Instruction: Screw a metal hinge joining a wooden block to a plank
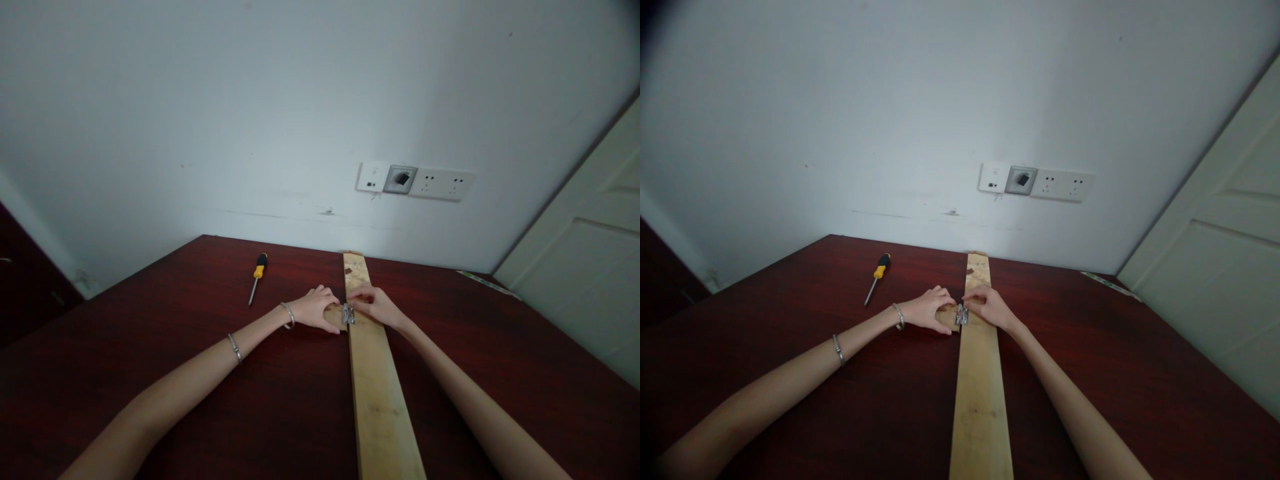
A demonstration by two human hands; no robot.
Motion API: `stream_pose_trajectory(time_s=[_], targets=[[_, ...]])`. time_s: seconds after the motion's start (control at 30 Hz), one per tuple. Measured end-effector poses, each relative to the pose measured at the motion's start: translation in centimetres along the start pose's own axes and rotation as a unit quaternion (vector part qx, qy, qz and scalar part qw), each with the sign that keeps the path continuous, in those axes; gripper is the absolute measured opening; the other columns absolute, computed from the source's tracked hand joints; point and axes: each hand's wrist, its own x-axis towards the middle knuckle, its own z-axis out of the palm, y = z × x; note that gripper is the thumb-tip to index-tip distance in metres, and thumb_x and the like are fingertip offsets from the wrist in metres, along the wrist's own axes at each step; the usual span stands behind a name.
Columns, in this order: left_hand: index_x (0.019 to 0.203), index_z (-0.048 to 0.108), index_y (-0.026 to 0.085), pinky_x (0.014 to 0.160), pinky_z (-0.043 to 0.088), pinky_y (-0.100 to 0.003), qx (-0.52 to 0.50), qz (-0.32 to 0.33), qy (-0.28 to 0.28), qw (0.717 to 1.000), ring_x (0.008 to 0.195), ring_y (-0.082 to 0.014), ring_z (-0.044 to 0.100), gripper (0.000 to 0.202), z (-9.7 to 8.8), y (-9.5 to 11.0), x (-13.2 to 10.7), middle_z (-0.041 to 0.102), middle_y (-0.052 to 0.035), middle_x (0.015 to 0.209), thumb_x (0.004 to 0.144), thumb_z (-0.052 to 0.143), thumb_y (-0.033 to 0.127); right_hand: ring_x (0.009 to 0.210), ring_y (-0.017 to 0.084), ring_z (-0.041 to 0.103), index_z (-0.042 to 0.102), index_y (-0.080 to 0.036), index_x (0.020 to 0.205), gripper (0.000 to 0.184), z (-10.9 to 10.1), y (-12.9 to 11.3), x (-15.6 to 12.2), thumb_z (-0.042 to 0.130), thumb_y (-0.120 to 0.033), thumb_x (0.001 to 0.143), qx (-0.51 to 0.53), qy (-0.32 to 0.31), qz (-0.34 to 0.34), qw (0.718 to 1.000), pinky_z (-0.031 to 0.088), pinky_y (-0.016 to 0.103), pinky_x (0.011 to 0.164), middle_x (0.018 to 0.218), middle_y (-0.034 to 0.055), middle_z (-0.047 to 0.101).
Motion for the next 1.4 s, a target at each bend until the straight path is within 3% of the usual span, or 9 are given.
stream_pose_trajectory(time_s=[0.47, 0.6, 0.7, 0.87, 1.03, 1.13, 1.23, 1.4], targets=[[0.127, 0.051, 0.018, 0.091, 0.038, -0.039, -0.015, -0.005, -0.001, 1.000, 0.104, -0.0279, 0.042, 0.085, 0.1, -0.2, 0.0, 0.049, -0.0099, 0.111, 0.061, 0.070, 0.067, 0.086, 0.022, 0.065, 0.073, -0.018, 0.084, 0.020, -0.1, 1.0, 0.1, 0.061, -0.031, 0.074, 0.051, 0.045, 0.040, 0.997, 0.049, 0.038, 0.083, 0.090, 0.0063, 0.073], [0.126, 0.052, 0.019, 0.095, 0.037, -0.037, -0.044, -0.002, 0.031, 0.999, 0.105, -0.0248, 0.044, 0.069, -1.2, -0.6, -0.3, 0.051, -0.0087, 0.110, 0.073, 0.067, 0.058, 0.088, 0.023, 0.065, 0.072, -0.018, 0.084, 0.021, -0.3, 1.3, 0.1, 0.061, -0.031, 0.073, 0.067, 0.062, 0.048, 0.995, 0.049, 0.038, 0.084, 0.092, 0.0066, 0.073], [0.122, 0.055, 0.017, 0.095, 0.038, -0.036, -0.040, -0.017, 0.095, 0.995, 0.104, -0.0230, 0.045, 0.055, -2.9, -1.9, -0.6, 0.054, -0.0082, 0.109, 0.080, 0.062, 0.052, 0.088, 0.024, 0.065, 0.072, -0.017, 0.083, 0.022, -0.5, 1.4, 0.1, 0.061, -0.032, 0.072, 0.072, 0.074, 0.056, 0.993, 0.049, 0.039, 0.083, 0.091, 0.0070, 0.073], [0.106, 0.065, 0.014, 0.094, 0.040, -0.034, 0.014, -0.148, 0.231, 0.961, 0.101, -0.0220, 0.050, 0.032, -6.5, -6.6, -1.7, 0.059, -0.0085, 0.100, 0.082, 0.061, 0.035, 0.084, 0.024, 0.066, 0.072, -0.017, 0.083, 0.023, -0.7, 1.2, 0.0, 0.061, -0.034, 0.072, 0.072, 0.088, 0.064, 0.991, 0.049, 0.038, 0.080, 0.089, 0.0070, 0.073], [0.103, 0.067, 0.013, 0.085, 0.044, -0.029, 0.065, -0.330, 0.268, 0.903, 0.096, -0.0211, 0.058, 0.028, -9.6, -11.0, -5.0, 0.064, -0.0097, 0.102, 0.080, 0.059, 0.027, 0.082, 0.024, 0.065, 0.073, -0.017, 0.082, 0.024, -0.8, 1.1, 0.0, 0.059, -0.035, 0.072, 0.071, 0.098, 0.061, 0.991, 0.049, 0.037, 0.076, 0.089, 0.0083, 0.073], [0.105, 0.065, 0.013, 0.081, 0.045, -0.030, 0.079, -0.423, 0.242, 0.870, 0.101, -0.0254, 0.059, 0.039, -10.5, -12.4, -6.9, 0.065, -0.0127, 0.108, 0.081, 0.060, 0.044, 0.081, 0.024, 0.065, 0.073, -0.018, 0.081, 0.024, -0.9, 1.3, 0.1, 0.059, -0.034, 0.072, 0.069, 0.102, 0.059, 0.991, 0.049, 0.036, 0.074, 0.087, 0.0081, 0.073], [0.100, 0.066, 0.012, 0.076, 0.047, -0.030, 0.082, -0.494, 0.181, 0.846, 0.102, -0.0298, 0.061, 0.053, -10.7, -13.2, -7.7, 0.066, -0.0162, 0.108, 0.075, 0.060, 0.059, 0.079, 0.023, 0.065, 0.073, -0.017, 0.082, 0.025, -0.9, 1.6, 0.1, 0.059, -0.034, 0.072, 0.066, 0.101, 0.062, 0.991, 0.050, 0.035, 0.072, 0.087, 0.0076, 0.073], [0.091, 0.069, 0.012, 0.071, 0.049, -0.029, 0.064, -0.526, 0.110, 0.841, 0.095, -0.0307, 0.066, 0.053, -9.6, -13.6, -7.4, 0.070, -0.0189, 0.096, 0.072, 0.062, 0.061, 0.080, 0.023, 0.067, 0.073, -0.017, 0.081, 0.024, -0.6, 2.0, 0.2, 0.059, -0.034, 0.071, 0.056, 0.101, 0.063, 0.991, 0.051, 0.034, 0.071, 0.087, 0.0067, 0.074]])
